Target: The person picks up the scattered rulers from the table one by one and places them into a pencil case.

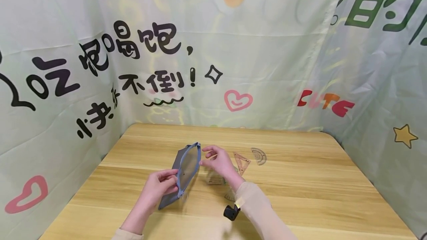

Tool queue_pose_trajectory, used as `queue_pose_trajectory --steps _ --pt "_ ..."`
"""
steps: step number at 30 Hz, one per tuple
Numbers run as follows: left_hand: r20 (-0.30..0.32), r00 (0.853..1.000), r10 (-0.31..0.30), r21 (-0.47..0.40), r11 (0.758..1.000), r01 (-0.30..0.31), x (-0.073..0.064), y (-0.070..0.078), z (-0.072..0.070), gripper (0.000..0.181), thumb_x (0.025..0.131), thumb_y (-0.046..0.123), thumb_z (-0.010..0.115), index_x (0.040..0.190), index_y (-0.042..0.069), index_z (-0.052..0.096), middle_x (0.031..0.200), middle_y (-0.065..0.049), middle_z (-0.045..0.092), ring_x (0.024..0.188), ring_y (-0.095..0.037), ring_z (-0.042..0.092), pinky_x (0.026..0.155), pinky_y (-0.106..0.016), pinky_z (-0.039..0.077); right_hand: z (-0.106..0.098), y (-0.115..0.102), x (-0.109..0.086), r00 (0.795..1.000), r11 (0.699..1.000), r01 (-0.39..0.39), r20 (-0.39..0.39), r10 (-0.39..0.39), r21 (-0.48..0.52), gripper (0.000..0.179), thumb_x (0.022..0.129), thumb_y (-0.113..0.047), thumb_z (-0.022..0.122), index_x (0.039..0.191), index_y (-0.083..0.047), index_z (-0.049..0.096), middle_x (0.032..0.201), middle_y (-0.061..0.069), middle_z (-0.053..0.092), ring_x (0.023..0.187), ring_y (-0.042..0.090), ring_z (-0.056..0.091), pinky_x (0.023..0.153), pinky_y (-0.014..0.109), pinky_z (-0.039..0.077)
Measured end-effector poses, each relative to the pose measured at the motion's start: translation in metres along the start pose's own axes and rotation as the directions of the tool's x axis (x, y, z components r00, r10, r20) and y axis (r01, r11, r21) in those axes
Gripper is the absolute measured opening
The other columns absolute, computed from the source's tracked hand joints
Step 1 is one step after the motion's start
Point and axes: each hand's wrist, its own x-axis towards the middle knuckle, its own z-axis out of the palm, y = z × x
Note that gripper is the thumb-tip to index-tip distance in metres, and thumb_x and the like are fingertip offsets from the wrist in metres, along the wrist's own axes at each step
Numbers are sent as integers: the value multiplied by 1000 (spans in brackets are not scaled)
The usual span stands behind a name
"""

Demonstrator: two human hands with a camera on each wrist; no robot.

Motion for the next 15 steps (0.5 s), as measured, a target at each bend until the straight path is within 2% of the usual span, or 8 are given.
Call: queue_pose_trajectory --steps 6,15 --pt "-1 1000 -5 -2 1000 5 1 1 0 38 90 -2 60 126 -10 60 93 -8 64 80 -13 64 68 -18 61 -3 2 2 1000 1000 14 -13 -14 12 46 78 -9 81 121 -4 65 104 18 64 82 19 59 68 23 51" --pt "1 1000 -11 -1 1000 11 2 1 0 38 90 -1 60 127 -9 60 95 -8 65 80 -14 65 68 -18 61 -11 3 4 999 1000 4 -42 -4 9 43 79 -8 80 120 -10 67 103 14 65 84 19 61 66 24 52"
